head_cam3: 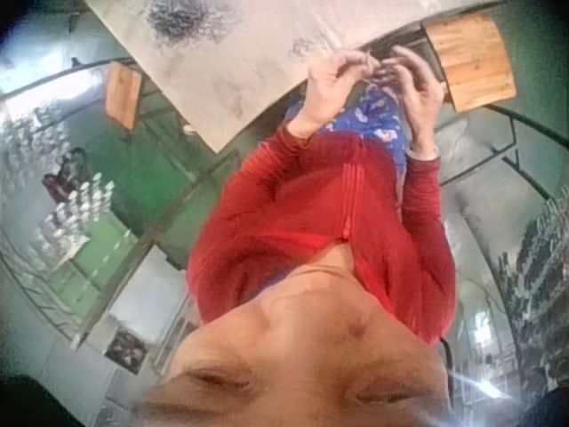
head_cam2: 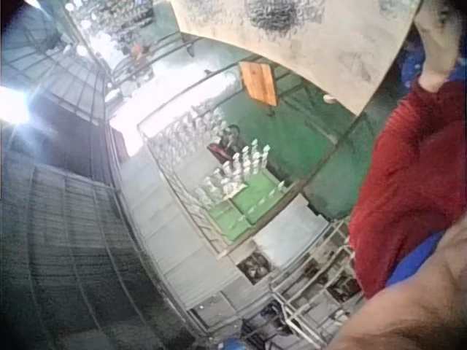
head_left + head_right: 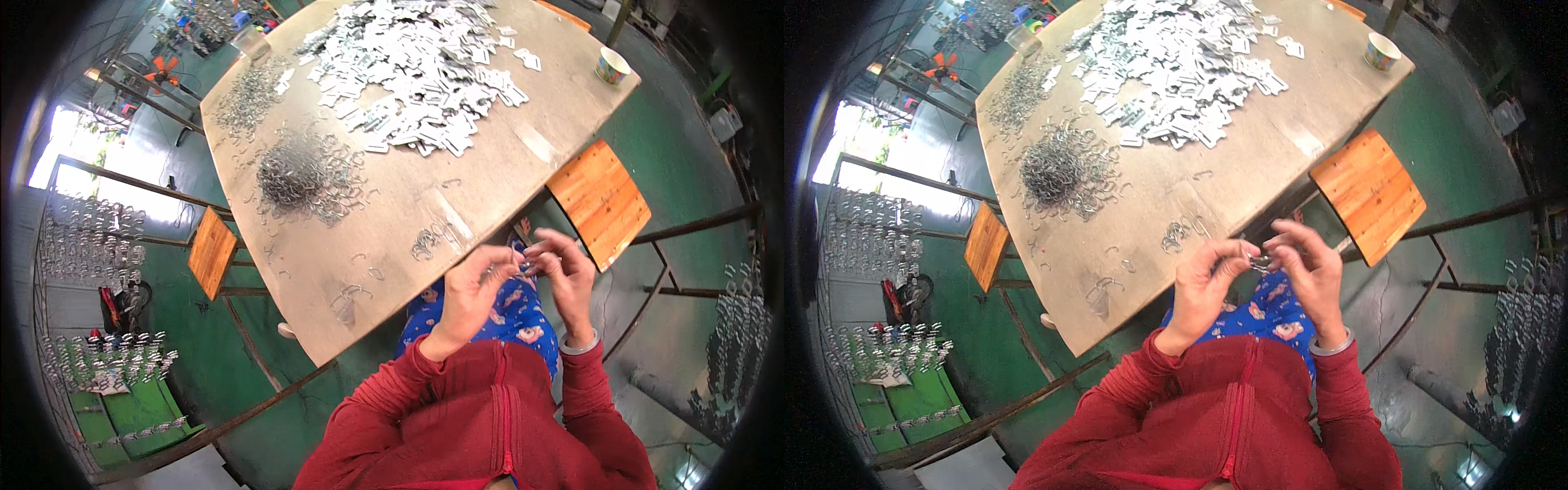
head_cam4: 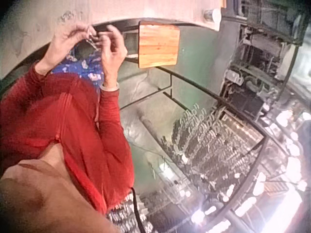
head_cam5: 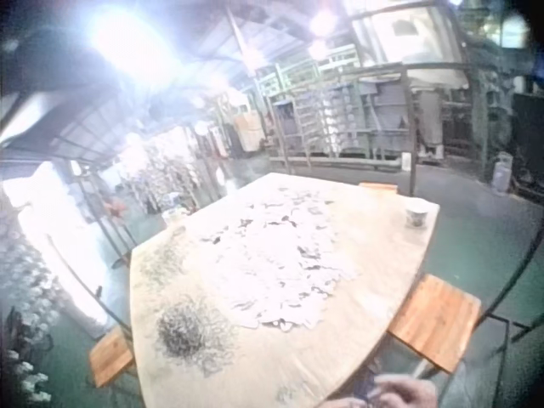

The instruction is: The person picks up metal plates and metal hooks from a table, threads each hook through a hole in a plate, and hangs the assembled pieces onto a metal rack.

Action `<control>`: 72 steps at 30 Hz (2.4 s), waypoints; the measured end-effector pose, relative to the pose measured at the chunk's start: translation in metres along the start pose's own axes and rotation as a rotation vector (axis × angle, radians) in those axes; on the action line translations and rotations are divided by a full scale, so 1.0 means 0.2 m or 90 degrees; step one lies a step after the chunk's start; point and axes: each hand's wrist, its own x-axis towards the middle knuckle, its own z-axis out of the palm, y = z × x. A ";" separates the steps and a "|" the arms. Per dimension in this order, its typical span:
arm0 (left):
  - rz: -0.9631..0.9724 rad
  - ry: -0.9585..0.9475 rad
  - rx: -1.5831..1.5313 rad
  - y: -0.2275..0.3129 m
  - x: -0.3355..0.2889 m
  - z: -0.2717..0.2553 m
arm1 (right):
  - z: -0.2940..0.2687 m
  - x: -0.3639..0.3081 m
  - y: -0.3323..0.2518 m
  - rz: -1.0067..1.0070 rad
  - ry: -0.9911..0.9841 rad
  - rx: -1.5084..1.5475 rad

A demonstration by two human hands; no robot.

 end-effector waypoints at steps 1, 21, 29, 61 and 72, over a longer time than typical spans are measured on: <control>0.010 -0.001 0.028 0.00 0.00 -0.01 | -0.01 0.08 0.02 0.004 -0.021 -0.008; 0.039 0.001 0.057 -0.02 0.00 -0.09 | 0.20 0.79 0.29 0.037 -0.154 -0.121; -0.016 -0.026 0.071 -0.07 0.05 -0.07 | 0.06 0.36 -0.04 0.166 -0.172 0.091; 0.053 0.234 0.878 -0.41 0.36 -0.97 | 0.13 0.05 -0.11 -0.017 -0.084 -0.053; -0.044 0.125 0.215 -0.04 0.24 -0.38 | 0.06 0.05 -0.05 -0.004 -0.062 -0.036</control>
